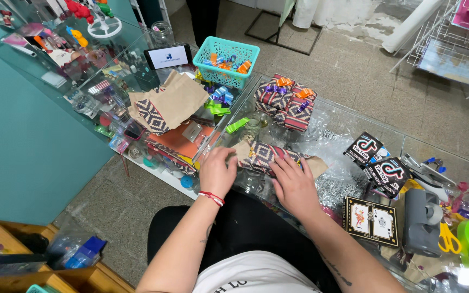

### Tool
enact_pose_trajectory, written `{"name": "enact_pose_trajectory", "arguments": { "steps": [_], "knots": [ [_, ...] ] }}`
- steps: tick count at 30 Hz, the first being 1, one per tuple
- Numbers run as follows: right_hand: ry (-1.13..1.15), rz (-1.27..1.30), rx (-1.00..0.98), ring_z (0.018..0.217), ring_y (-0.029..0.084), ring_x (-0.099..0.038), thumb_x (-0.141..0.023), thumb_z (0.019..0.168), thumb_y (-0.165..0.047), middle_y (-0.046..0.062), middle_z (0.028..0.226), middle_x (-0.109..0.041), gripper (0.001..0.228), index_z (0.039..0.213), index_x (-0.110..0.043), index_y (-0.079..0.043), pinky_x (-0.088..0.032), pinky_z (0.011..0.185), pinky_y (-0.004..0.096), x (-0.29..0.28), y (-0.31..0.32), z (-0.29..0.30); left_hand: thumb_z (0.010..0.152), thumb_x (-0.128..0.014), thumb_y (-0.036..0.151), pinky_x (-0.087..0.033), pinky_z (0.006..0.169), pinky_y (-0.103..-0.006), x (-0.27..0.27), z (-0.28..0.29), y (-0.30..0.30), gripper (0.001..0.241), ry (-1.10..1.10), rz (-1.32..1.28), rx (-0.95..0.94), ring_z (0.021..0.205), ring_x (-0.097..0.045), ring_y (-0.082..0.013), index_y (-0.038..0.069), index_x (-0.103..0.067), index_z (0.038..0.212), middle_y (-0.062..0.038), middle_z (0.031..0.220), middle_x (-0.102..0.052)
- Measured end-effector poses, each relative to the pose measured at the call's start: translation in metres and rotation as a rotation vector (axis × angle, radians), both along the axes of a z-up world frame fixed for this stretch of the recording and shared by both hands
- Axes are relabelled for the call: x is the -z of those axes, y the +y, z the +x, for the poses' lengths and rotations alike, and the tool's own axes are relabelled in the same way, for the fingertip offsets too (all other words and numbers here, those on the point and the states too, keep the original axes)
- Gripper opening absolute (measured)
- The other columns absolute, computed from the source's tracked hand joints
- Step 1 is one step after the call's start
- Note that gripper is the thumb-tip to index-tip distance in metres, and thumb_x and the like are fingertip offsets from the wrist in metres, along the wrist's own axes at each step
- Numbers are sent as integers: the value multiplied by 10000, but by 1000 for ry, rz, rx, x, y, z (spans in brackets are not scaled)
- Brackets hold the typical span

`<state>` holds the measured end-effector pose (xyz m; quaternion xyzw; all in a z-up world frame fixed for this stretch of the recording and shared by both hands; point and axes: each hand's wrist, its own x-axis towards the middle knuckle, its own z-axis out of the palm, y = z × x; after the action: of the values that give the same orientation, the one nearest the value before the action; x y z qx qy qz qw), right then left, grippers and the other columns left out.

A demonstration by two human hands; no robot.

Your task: The person wraps a small box in patterned paper, folds the edges, and secures the package with a green ribbon. They repeat the process with a second box, folding and taping the paper before adding a ribbon. The finished packages are placed on the glass table.

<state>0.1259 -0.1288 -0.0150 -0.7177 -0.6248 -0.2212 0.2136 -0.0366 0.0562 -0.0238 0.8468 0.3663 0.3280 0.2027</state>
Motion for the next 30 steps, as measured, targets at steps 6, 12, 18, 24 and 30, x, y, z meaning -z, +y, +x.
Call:
{"name": "enact_pose_trajectory", "arguments": {
  "steps": [6, 12, 18, 24, 30],
  "knots": [
    [-9, -75, -2, 1403, 259, -520, -592, 980, -281, 44, 1484, -598, 473, 1448, -590, -209, -321, 1194, 557, -1, 22, -2, 917, -708, 312, -548, 922, -445, -28, -7, -8, 121, 67, -214, -65, 991, -708, -284, 220, -723, 994, -14, 913, -698],
    [21, -130, -21, 1383, 233, -538, -577, 931, -152, -20, 1448, -630, 474, 1387, -640, -268, -325, 1195, 536, 3, 22, 8, 941, -658, 468, -556, 949, -480, -49, -18, 1, 321, 255, -475, -104, 1027, -727, -277, 219, -639, 1142, 12, 861, -720],
    [56, -207, -13, 1424, 203, -507, -622, 817, -86, -99, 1437, -632, 502, 1250, -677, -334, -251, 1230, 620, -2, 7, 35, 947, -644, 457, -561, 951, -524, -57, -16, -6, 512, 318, -475, 44, 1077, -723, -309, 223, -565, 1396, -5, 951, -762],
    [71, -79, 37, 1287, 201, -572, -622, 854, -170, -62, 1310, -628, 368, 1188, -679, -312, -408, 1123, 481, 8, 3, 26, 980, -533, 160, -542, 1000, -552, -42, 2, -5, 478, 287, -257, 306, 1201, -658, -369, 271, -556, 1445, -57, 1242, -696],
    [117, -48, -10, 1189, 180, -610, -673, 891, -280, -90, 1208, -646, 273, 1164, -682, -293, -447, 1062, 438, 18, 7, 17, 964, -544, 162, -528, 1014, -571, -55, 10, -7, 472, 242, -243, 498, 1201, -640, -413, 265, -588, 1423, -131, 1202, -700]
  ]
}}
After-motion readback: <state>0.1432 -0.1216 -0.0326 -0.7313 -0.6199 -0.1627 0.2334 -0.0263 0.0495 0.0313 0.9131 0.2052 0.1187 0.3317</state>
